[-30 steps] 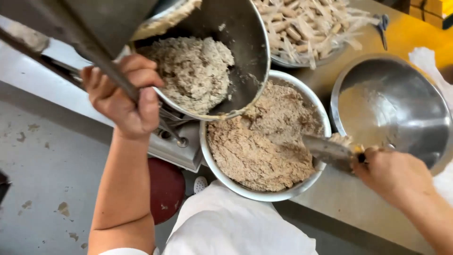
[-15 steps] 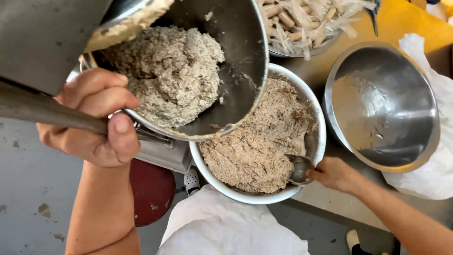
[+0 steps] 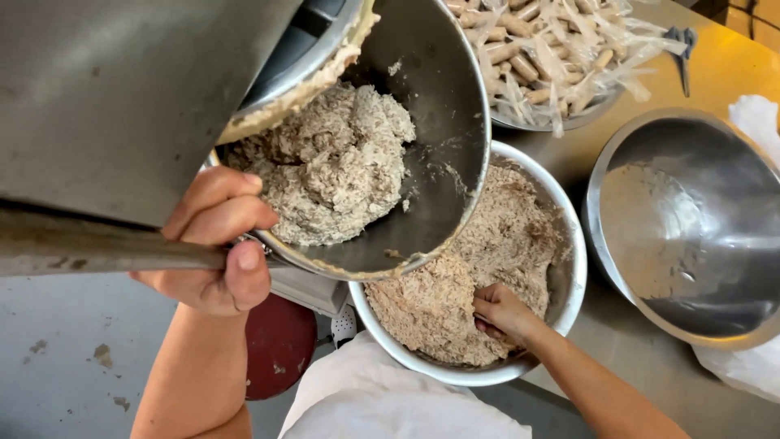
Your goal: Filling a vertical stuffer machine with a meat-based mixture using a scoop and hands.
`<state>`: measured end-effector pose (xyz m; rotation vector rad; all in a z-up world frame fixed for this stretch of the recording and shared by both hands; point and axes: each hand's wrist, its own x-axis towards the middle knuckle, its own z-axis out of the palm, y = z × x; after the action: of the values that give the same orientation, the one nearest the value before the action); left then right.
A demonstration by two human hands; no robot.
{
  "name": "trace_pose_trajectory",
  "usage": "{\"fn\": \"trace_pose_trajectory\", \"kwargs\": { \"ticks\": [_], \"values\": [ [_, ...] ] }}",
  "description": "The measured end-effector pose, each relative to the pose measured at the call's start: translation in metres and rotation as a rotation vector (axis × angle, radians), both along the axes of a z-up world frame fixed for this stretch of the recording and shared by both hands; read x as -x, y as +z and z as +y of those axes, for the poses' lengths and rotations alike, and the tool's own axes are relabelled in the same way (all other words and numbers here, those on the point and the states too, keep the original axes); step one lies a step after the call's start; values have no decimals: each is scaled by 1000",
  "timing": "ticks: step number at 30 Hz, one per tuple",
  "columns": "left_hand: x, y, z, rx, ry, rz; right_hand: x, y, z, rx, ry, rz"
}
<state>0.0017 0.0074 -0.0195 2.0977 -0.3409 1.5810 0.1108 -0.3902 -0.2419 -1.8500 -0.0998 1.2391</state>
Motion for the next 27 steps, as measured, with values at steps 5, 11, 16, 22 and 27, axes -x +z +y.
{"fn": "trace_pose_trajectory", "kwargs": {
  "ticks": [5,11,16,22,27],
  "values": [
    [-1,-5,1,-1,-13,-55,-14,0,7,6,49,146],
    [-4,-9,3,-6,5,-102,-8,16,8,-96,99,-30],
    [-8,-6,4,-16,-21,-153,-7,25,-9,-341,110,-97],
    [6,13,-9,-41,156,-56,-47,11,-120,-327,-85,-295],
    [4,13,-8,-46,222,-92,-84,147,-148,-338,-223,-385]
  ]
}}
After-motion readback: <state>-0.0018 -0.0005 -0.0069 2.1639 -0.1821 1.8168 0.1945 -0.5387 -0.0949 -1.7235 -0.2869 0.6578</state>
